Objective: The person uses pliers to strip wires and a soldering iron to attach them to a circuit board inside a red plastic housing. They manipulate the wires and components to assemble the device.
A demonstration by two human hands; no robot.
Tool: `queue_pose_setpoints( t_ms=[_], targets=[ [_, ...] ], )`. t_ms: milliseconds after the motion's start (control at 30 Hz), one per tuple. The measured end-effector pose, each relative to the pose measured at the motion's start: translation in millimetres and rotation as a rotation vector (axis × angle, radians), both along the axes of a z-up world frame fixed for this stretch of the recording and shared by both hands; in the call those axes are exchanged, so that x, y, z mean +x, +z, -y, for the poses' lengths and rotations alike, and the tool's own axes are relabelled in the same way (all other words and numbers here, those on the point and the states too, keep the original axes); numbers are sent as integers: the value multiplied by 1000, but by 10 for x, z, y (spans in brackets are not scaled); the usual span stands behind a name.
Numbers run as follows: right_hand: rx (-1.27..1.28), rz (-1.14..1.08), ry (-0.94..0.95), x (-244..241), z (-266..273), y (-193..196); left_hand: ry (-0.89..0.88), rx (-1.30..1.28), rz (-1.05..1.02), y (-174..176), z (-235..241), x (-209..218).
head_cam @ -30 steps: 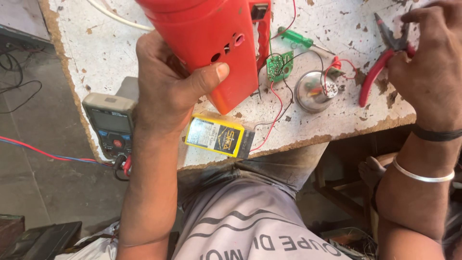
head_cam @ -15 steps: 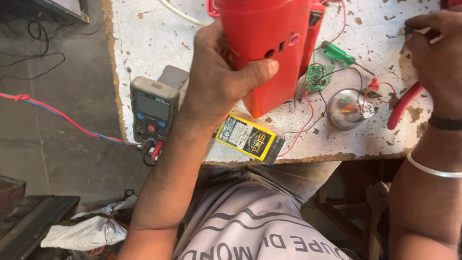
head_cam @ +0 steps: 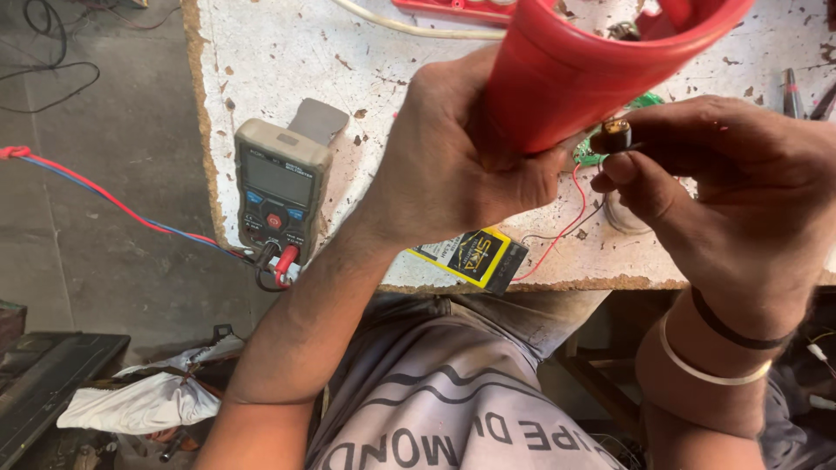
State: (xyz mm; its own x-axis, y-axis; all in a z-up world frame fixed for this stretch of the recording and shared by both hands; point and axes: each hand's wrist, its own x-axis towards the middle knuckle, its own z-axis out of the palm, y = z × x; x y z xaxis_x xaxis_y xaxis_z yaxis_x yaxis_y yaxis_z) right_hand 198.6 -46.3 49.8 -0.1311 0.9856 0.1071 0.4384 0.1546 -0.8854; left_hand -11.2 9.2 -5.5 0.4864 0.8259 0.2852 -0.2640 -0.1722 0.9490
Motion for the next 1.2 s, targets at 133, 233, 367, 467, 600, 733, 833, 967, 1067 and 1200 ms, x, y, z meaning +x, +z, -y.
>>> queue_pose_setpoints(
  t_ms=[133,233,367,467,600,733,833,967,1067,1200],
  targets=[
    [-55,-1,-11,-100,-20,98,22,10,4,3,21,-2],
    [-62,66,-1,-98,18,97,0,-30,119,-6,41,-12],
    [-82,7,-18,-109,47,67,103,-56,27,-1,83,7],
    [-142,-30,-84,-114,51,69,170,121,39,-32,81,22],
    [-156,-136,-94,-74,45,-3,226,190,-8,-97,101,39],
    [-63,-239,-35,-19,72,-150,1,-69,365,-111,79,35],
    [-39,-219,-59,-7,105,-224,29,-31,211,-101,55,-32],
    [-6,-245,-67,-27,96,-277,248,97,-53,-109,72,31],
    [20,-244,-41,-58,86,-284,264,110,-42,-120,68,43],
    [13,-229,-113,-119,98,-299,313,174,-128,-102,41,21]
  ],
)
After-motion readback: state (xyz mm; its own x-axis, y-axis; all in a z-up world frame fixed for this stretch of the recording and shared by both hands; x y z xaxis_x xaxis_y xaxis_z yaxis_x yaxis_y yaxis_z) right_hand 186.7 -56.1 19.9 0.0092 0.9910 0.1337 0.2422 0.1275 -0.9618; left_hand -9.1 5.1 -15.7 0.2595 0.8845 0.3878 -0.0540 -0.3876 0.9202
